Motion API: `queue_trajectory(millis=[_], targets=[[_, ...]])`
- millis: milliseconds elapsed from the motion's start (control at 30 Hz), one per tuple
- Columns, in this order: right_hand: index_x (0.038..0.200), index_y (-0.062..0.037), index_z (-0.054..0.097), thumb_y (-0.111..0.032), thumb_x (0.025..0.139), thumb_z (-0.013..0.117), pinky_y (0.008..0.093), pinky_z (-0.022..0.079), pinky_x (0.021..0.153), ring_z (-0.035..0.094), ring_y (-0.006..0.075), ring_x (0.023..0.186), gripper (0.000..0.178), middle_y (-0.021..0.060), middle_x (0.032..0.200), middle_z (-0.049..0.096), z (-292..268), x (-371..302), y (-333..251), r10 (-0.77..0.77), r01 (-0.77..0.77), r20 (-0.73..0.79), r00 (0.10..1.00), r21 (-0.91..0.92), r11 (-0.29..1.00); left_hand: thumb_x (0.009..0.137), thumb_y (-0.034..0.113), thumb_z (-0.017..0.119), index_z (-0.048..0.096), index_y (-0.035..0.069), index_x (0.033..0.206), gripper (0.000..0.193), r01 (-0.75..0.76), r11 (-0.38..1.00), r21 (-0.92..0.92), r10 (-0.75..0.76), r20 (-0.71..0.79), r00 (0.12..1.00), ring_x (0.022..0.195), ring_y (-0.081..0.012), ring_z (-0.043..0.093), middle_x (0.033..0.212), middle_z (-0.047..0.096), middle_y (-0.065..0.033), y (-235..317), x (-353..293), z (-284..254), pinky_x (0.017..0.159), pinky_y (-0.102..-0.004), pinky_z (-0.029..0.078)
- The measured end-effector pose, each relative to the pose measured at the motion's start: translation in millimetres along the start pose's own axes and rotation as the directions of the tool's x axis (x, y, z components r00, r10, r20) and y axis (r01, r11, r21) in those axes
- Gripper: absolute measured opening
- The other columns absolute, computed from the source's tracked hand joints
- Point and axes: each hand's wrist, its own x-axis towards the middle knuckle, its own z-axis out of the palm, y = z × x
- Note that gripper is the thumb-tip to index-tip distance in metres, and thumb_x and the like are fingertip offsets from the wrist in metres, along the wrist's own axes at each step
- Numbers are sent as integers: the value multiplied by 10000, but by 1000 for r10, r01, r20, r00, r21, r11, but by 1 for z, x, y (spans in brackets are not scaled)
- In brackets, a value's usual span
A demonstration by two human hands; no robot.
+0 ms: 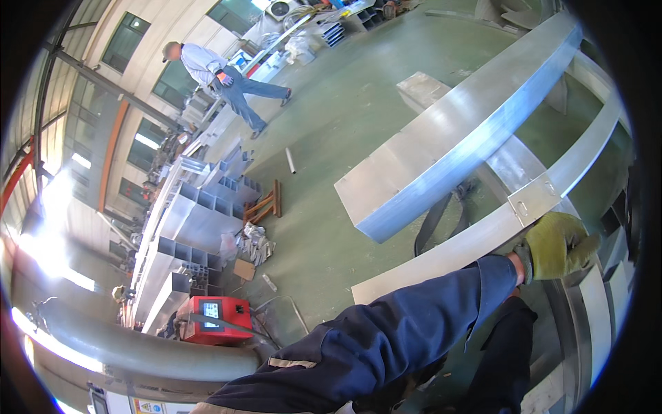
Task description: The person welds metal bars onto a metal frame using a handheld welding tool, repeatedly positioning and securing the bars along the frame. The person then lifts the assembled frame and places it upright.
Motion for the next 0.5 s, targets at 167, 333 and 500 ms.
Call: queue_trajectory(millis=[167,333,500], targets=[[1041,-163,683,-348,880,654,445,523,741,667,269,849,248,61,881,670,41,7,6,-18,18,2,1000,-44,999,1006,362,663,746,67,807,365,123,991,-59,-122,13,992,610,-199,656,702,703,-86,-10,2,3,603,-354,527],[974,-181,690,-369,861,670,422,525,692,665,224,795,220,18,805,658,89,19,-21,-37,7,-209,977,-141,990,1013,362,678,742,58,997,311,106,876,-471,-131,-21,991,788,-176,677,859,723,-70,-47,3,13,734,-347,546],[1006,-180,729,-291,912,624,419,546,702,696,225,820,180,25,820,705,79,12,-67,-48,64,-345,937,34,997,1049,454,610,792,41,935,466,122,967,-223,-116,41,992,814,-150,727,861,780,-51,-32,13,-11,779,-301,555]])
